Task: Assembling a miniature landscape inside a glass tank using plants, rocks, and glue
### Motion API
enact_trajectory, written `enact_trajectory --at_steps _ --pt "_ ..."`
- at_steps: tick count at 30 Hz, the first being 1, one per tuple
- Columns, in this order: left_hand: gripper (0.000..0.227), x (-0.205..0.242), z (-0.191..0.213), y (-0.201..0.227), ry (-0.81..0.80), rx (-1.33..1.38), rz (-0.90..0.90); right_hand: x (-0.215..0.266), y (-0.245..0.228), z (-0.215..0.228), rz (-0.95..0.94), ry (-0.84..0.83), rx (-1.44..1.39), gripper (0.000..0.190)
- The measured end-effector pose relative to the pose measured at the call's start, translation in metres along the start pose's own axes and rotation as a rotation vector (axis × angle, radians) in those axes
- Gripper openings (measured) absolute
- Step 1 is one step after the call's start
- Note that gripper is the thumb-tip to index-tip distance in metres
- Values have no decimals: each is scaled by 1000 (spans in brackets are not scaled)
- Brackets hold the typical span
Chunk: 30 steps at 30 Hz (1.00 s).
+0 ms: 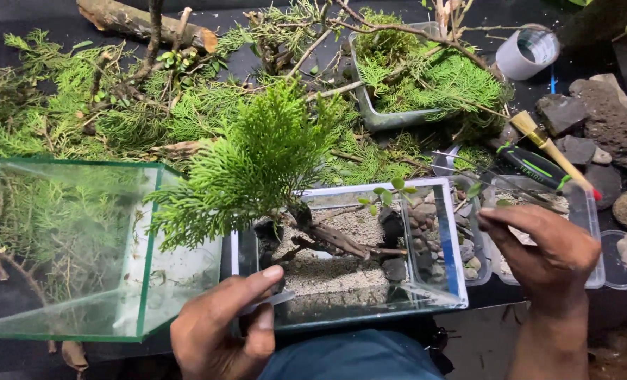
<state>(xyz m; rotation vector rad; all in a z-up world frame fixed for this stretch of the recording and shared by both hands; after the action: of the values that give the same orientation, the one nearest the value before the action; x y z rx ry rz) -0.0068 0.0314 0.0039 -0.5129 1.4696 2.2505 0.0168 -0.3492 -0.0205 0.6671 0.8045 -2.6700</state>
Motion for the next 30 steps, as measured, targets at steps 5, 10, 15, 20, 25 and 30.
enact_trajectory --at_steps 5,10,15,20,25,30 --pt "33 -1 -4 -11 -26 -44 60 -9 7 -3 -34 103 -64 24" --pt "29 -4 -5 -18 -3 11 -2 -25 19 -17 -141 18 -15 38" --pt "32 -4 -7 -26 -81 -27 22 -63 32 -37 -2 -164 -33 16" --pt "30 -8 -12 -22 -31 2 24 -133 15 -81 240 -530 -303 25" --pt "29 -10 -14 -19 17 -30 32 -153 2 -158 365 -934 -359 25" --pt "29 -12 -12 -19 -3 -3 46 -158 -16 -176 357 -1149 -532 80"
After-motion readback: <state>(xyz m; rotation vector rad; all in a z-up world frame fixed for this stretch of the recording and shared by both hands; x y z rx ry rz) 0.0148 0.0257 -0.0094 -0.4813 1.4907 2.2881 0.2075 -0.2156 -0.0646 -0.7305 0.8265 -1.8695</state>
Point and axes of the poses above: each hand's wrist, its own x-axis away from the middle knuckle, its own z-axis out of the back of the hand, y = z × x, the point moved 3 cm from there along -x, towards the middle knuckle, and after that the axes turned 4 degrees about -z, right-handed, at the moved point
